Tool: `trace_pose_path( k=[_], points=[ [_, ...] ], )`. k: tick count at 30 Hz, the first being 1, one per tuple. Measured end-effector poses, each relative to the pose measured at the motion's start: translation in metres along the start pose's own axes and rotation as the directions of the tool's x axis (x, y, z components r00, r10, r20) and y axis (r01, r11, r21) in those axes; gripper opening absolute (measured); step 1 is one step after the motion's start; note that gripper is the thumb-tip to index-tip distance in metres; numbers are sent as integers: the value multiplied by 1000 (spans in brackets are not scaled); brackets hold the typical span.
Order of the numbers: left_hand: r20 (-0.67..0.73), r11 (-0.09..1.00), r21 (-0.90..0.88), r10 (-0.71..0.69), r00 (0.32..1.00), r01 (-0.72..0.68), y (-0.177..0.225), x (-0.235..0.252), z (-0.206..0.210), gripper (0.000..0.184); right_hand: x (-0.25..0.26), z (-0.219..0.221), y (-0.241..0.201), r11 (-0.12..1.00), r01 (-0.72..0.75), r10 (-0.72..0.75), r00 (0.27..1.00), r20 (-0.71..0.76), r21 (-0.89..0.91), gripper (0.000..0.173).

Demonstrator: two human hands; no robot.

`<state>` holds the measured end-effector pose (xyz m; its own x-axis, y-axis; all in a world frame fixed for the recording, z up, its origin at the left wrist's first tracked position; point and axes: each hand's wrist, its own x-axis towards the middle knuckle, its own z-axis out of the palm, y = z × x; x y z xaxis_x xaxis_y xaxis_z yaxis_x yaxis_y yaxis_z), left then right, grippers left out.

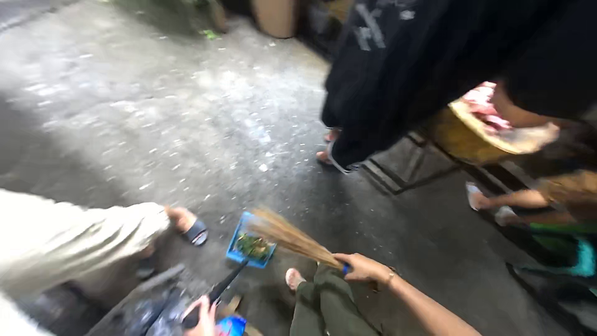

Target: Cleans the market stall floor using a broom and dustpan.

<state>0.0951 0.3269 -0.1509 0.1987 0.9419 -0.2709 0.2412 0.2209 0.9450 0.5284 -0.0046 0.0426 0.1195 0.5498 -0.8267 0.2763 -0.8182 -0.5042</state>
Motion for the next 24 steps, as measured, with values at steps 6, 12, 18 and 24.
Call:
trace_pose_path(
  k=[6, 12, 18, 24],
  points=[
    [-270, 976, -2, -208, 940, 216, 80, 17, 85, 35, 45, -92, -17, 996, -83, 88, 983, -159, 35, 77],
    [-310, 979, -22, -198, 930, 202, 98, 74, 123, 31, 176, -198, -67, 980, -174, 195, 935, -297, 94, 79],
    [-316, 983, -2, -175, 932, 184, 138, 135, 196, 29, 216, -184, -76, 952, -241, 257, 964, 64, -189, 79],
    [-266, 988, 31, -136, 954, 149, 163, 182, 234, 31, 146, -240, -67, 982, -187, 186, 982, 7, 25, 79]
  ],
)
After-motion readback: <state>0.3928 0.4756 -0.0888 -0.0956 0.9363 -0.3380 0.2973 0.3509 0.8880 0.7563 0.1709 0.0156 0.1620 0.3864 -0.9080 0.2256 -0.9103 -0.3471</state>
